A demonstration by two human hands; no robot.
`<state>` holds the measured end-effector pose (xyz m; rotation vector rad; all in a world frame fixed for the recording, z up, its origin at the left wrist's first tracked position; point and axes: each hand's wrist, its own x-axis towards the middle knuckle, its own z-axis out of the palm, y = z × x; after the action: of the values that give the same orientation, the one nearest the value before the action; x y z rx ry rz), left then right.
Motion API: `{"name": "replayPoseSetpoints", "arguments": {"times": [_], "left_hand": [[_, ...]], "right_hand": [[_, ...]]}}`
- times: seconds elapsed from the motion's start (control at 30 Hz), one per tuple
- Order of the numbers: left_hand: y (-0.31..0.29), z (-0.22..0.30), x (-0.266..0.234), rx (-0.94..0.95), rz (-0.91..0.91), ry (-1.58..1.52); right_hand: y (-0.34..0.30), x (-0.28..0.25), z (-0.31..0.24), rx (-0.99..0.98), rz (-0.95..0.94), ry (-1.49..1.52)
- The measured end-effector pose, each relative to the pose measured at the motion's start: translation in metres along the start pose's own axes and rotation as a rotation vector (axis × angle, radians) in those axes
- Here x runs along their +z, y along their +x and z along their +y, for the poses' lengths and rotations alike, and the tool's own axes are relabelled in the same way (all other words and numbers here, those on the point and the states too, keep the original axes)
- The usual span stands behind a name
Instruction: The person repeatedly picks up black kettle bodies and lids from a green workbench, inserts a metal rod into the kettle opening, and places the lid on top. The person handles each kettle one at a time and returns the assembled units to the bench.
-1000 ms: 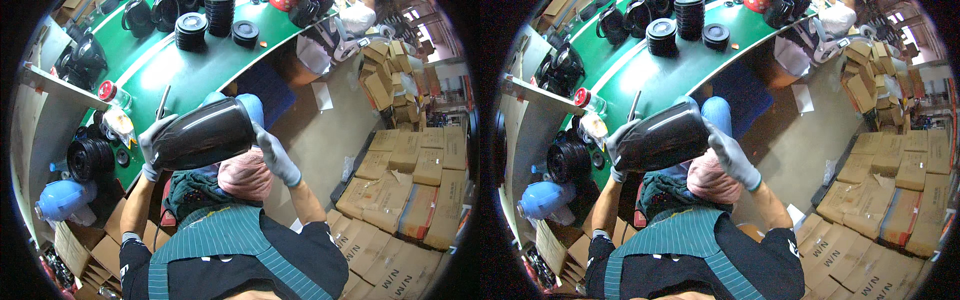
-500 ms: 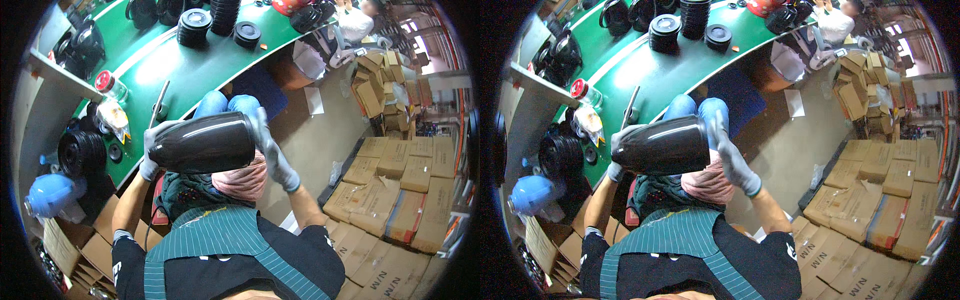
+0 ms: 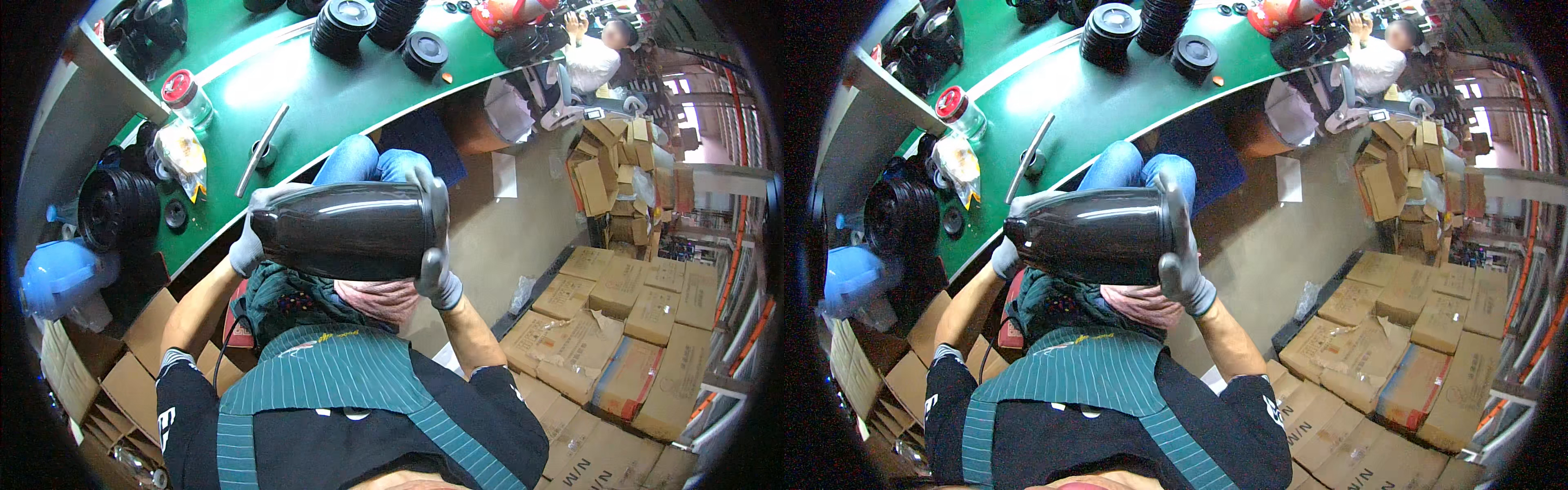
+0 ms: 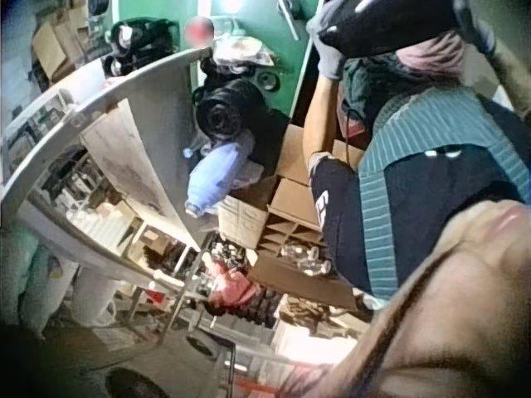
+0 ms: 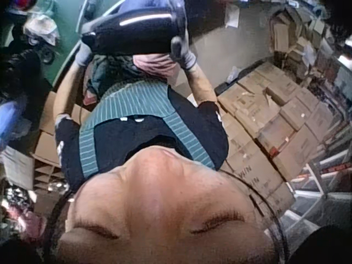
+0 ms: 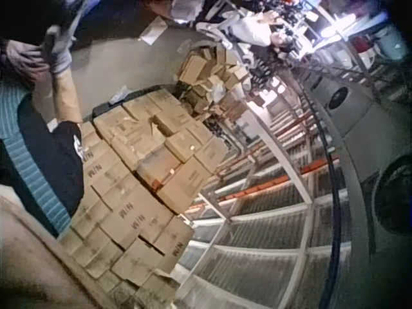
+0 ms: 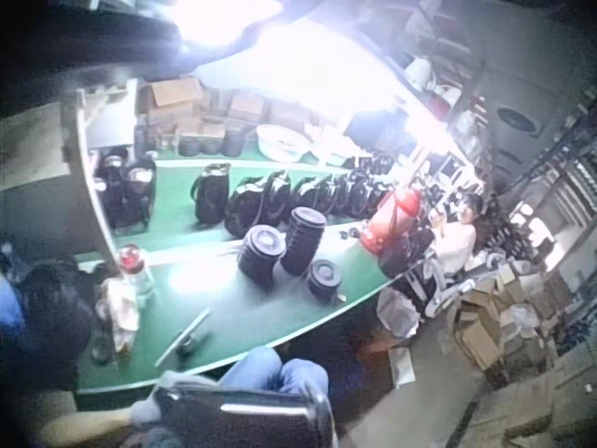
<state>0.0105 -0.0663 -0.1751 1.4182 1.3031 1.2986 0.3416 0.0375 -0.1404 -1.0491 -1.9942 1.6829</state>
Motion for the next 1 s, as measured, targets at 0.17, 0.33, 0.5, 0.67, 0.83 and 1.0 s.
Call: {"name": "replayPoseSetpoints", "arguments": {"times": [0.17,0.33,0.5,0.67,0.83,1.0], "left_hand": [[0.022,0.062,-0.013,0.689,-0.172,0.707],[0.008,0.014,-0.005,-0.101,0.024,-0.088],[0.027,0.055,-0.003,0.328,0.045,0.394],[0.034,0.057,0.004,0.408,0.034,0.439],[0.028,0.032,0.016,-0.009,0.091,-0.01],[0.036,0.055,0.017,0.16,0.065,0.172]], "right_hand": [[0.02,0.004,-0.041,0.406,-0.017,0.455],[0.001,0.022,-0.059,-0.369,0.182,0.015],[0.007,0.008,-0.027,-0.147,0.143,0.231],[0.006,-0.008,-0.033,0.033,0.138,0.209],[-0.015,0.009,-0.054,-0.464,0.229,-0.133],[-0.019,0.007,-0.035,-0.348,0.297,0.133]]}}
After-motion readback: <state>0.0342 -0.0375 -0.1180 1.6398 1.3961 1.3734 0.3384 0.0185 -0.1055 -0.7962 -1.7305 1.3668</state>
